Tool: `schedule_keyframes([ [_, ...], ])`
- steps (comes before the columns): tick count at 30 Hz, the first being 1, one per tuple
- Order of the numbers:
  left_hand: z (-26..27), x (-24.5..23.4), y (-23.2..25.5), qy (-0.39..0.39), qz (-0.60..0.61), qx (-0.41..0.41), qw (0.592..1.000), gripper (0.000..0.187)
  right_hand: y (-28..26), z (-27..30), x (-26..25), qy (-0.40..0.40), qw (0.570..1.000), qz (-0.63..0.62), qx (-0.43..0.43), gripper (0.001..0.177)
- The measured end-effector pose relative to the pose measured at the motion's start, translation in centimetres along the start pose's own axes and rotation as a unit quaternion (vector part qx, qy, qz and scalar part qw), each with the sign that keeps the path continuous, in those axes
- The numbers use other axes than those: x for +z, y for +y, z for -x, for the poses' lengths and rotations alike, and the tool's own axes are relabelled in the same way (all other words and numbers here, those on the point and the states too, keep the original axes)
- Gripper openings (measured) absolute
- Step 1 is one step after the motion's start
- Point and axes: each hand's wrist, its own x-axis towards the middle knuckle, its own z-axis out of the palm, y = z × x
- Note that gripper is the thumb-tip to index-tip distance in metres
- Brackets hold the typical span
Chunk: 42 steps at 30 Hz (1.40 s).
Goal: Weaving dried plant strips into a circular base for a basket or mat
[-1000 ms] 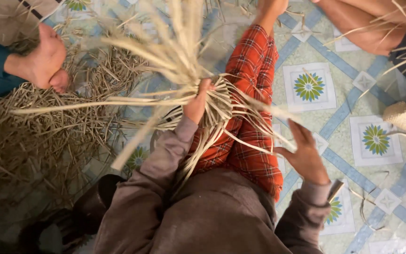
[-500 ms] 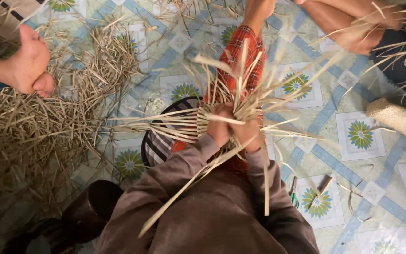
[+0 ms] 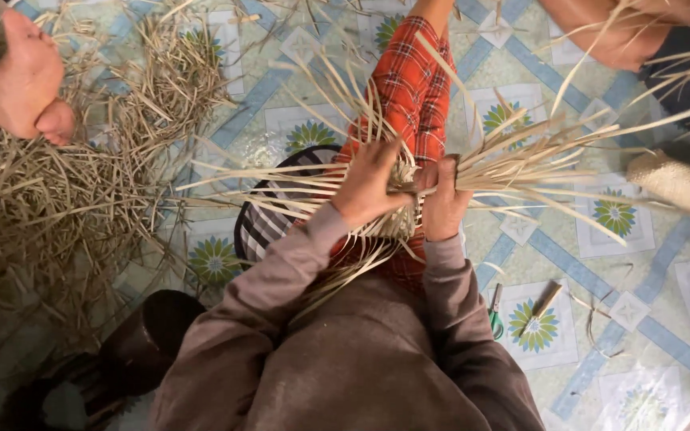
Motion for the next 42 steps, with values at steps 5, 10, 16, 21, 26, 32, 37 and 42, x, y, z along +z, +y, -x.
schedule_keyframes([
  [5,-0.5,-4.3,-0.4,-0.005,0.129,0.050,0.990,0.102,-1.8,-0.8,0.6,-0.016,0.998,0.013,-0.055,0.030],
  [10,0.0,1.6,1.0,-0.085,0.106,0.051,0.989,0.126,-0.9,0.1,-0.6,-0.064,0.997,-0.029,0.028,0.020],
  [16,1.5,5.6,-1.1,-0.101,-0.002,0.008,0.995,0.079,-0.1,0.2,-2.2,-0.141,0.985,-0.078,0.061,0.012],
  [21,1.8,5.3,-0.5,-0.062,-0.080,0.045,0.994,0.035,-0.2,-0.5,-4.3,-0.084,0.988,-0.112,0.062,0.022],
  [26,1.9,4.4,0.2,-0.105,-0.144,0.085,0.980,0.036,-1.5,-1.2,-7.0,0.146,0.969,-0.175,0.097,0.038],
  [32,1.9,4.2,0.5,-0.140,-0.166,0.076,0.973,0.034,-5.1,-2.0,-10.8,0.250,0.961,-0.120,0.015,0.030],
  [37,1.9,4.6,0.1,-0.098,-0.168,0.046,0.980,0.014,-11.3,-1.4,-13.8,0.205,0.959,-0.127,-0.147,0.029],
  [42,2.1,5.6,-1.2,-0.067,-0.095,0.034,0.993,0.015,-17.9,2.2,-22.9,0.226,0.931,-0.007,-0.287,0.024],
])
